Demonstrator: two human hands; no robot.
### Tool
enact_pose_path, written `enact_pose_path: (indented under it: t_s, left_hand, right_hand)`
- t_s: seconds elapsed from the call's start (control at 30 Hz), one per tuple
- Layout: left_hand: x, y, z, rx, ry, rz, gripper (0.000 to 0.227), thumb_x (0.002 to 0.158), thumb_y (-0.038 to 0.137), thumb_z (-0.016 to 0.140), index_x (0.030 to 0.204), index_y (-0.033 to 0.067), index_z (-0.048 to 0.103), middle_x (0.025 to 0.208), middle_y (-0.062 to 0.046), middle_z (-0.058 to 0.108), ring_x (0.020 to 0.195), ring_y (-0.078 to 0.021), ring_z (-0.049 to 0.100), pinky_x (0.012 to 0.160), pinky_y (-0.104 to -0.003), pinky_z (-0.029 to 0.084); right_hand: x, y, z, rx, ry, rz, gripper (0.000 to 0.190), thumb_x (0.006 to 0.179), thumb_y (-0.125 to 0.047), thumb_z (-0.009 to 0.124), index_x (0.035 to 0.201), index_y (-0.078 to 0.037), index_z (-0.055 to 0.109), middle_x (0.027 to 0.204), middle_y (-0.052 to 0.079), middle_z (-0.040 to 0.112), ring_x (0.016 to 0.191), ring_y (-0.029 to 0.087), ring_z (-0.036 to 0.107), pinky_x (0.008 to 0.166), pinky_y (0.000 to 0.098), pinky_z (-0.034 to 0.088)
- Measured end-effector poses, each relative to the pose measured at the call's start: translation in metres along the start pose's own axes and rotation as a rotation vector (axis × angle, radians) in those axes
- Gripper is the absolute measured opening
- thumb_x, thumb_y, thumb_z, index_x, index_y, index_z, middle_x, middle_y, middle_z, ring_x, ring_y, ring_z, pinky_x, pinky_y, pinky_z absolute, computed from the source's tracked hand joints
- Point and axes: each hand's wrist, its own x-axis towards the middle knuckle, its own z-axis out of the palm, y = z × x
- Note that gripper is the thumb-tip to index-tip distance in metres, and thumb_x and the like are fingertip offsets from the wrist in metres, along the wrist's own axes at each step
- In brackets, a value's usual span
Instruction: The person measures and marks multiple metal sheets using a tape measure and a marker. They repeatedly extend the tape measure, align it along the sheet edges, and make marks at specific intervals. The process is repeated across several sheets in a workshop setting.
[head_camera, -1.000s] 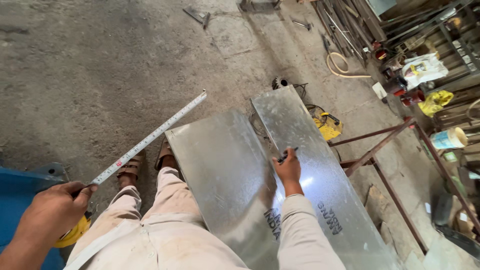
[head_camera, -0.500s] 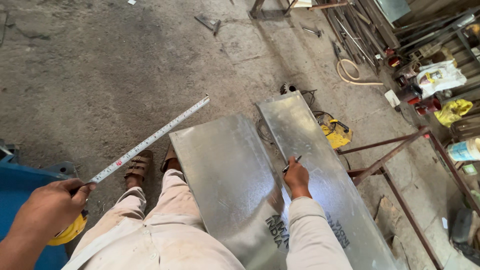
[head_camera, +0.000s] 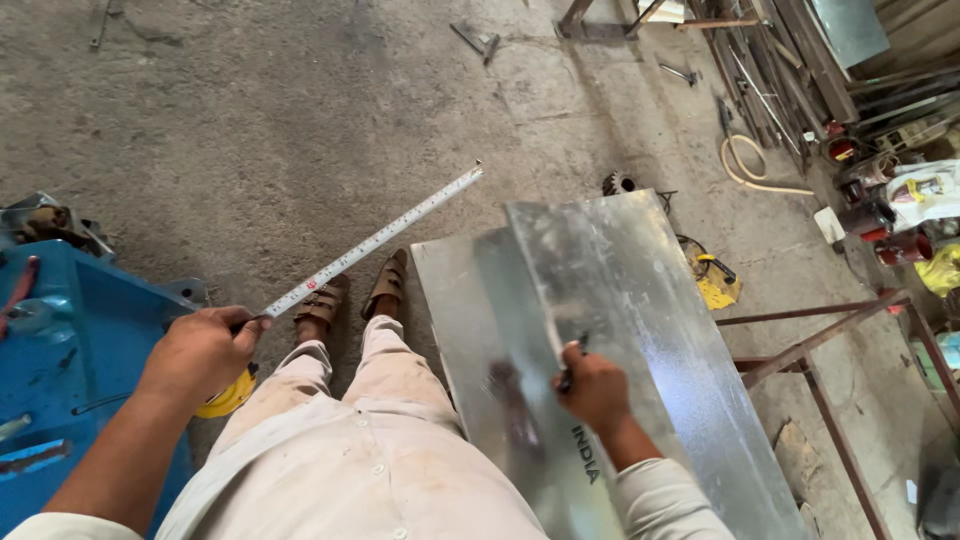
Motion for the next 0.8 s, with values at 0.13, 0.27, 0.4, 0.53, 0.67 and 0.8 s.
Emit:
enact_pose_path:
  t_s: [0.13,0.27,0.4,0.53,0.67,0.8]
  left_hand:
    - [0.002,-0.017,-0.001,0.007,0.064,0.065,0.033,0.096,0.044,0.062,0.117,0.0262,0.081,0.109,-0.010,0.079,0.100,-0.0323,0.074,0.088,-0.044,0.058]
    - [0.005,-0.033,-0.002,-0.057,0.071,0.025,0.031,0.095,0.042,0.062,0.116,0.0278,0.081,0.111,-0.010,0.076,0.099,-0.0315,0.074,0.086,-0.045,0.057]
    - [0.005,-0.043,-0.001,-0.036,0.090,0.066,0.031,0.095,0.042,0.063,0.116,0.0276,0.081,0.111,-0.010,0.077,0.101,-0.0320,0.073,0.087,-0.044,0.057]
    - [0.009,-0.040,-0.004,-0.027,0.043,0.038,0.032,0.095,0.041,0.062,0.118,0.0286,0.079,0.111,-0.010,0.077,0.099,-0.0323,0.074,0.086,-0.044,0.058]
    - [0.012,-0.027,-0.005,-0.055,0.069,0.102,0.032,0.095,0.040,0.061,0.116,0.0260,0.080,0.110,-0.013,0.077,0.100,-0.0331,0.074,0.088,-0.044,0.057]
    - [0.012,0.000,-0.009,-0.018,0.098,0.151,0.036,0.093,0.045,0.064,0.116,0.0224,0.079,0.116,-0.013,0.074,0.104,-0.0358,0.070,0.089,-0.045,0.055]
  right_hand:
    - [0.011,-0.074,-0.003,0.109,0.070,-0.034,0.037,0.072,-0.019,0.073,0.105,-0.007,0.062,0.067,0.013,0.064,0.059,0.034,0.066,0.052,0.0472,0.052]
    - [0.025,-0.102,-0.003,0.150,0.133,-0.036,0.032,0.078,-0.011,0.070,0.109,-0.004,0.062,0.067,0.011,0.064,0.061,0.034,0.065,0.054,0.0461,0.052]
    - [0.027,-0.114,-0.004,0.144,0.152,-0.040,0.039,0.077,-0.009,0.069,0.115,0.000,0.062,0.068,0.012,0.064,0.060,0.035,0.063,0.054,0.0462,0.051]
    - [0.021,-0.129,-0.012,0.176,0.141,-0.068,0.039,0.078,-0.010,0.068,0.115,-0.001,0.063,0.067,0.012,0.063,0.060,0.033,0.064,0.054,0.0456,0.052]
    - [0.016,-0.149,0.001,0.231,0.091,-0.111,0.035,0.078,-0.011,0.068,0.111,0.001,0.065,0.066,0.013,0.064,0.060,0.032,0.064,0.053,0.0447,0.052]
    - [0.004,-0.184,0.023,0.387,-0.040,-0.157,0.024,0.090,-0.013,0.069,0.112,-0.006,0.071,0.074,0.009,0.071,0.066,0.029,0.069,0.059,0.0435,0.055]
